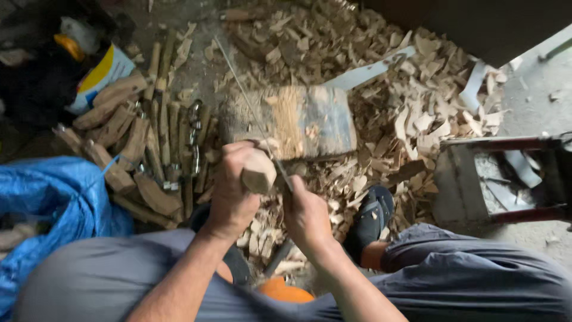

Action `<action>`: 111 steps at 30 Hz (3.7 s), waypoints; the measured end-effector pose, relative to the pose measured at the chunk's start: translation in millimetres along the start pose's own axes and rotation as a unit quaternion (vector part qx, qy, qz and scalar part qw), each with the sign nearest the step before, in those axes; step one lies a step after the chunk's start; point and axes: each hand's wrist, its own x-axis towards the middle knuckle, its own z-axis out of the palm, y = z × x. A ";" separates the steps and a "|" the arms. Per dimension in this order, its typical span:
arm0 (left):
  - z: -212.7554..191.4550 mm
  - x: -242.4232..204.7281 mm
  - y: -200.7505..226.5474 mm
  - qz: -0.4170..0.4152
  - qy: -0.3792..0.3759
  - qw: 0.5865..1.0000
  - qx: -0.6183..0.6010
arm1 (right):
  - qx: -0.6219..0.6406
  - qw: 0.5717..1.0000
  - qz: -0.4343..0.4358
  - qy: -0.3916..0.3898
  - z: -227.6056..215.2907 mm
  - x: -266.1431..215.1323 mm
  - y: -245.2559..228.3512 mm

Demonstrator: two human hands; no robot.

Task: The person carves a small wooden piece using a knife, repeatedly shaving and shaping it while seated on the floor. The person occasionally inspects the piece and places it among other similar wooden items.

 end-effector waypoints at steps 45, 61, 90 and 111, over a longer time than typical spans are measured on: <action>-3.6 11.7 6.7 -0.005 -0.004 1.000 -0.009 | 0.060 0.996 0.068 -0.007 9.7 -1.6 12.6; -0.1 10.0 6.2 -0.002 0.008 1.000 0.015 | 0.007 0.999 0.023 0.026 1.3 0.3 9.1; -39.7 35.4 3.1 -0.298 0.094 0.644 -0.698 | 0.233 0.925 0.301 -0.011 59.0 7.4 116.8; -40.8 36.9 7.0 -0.256 0.086 0.687 -0.675 | 0.156 0.961 0.226 -0.018 42.0 14.0 89.0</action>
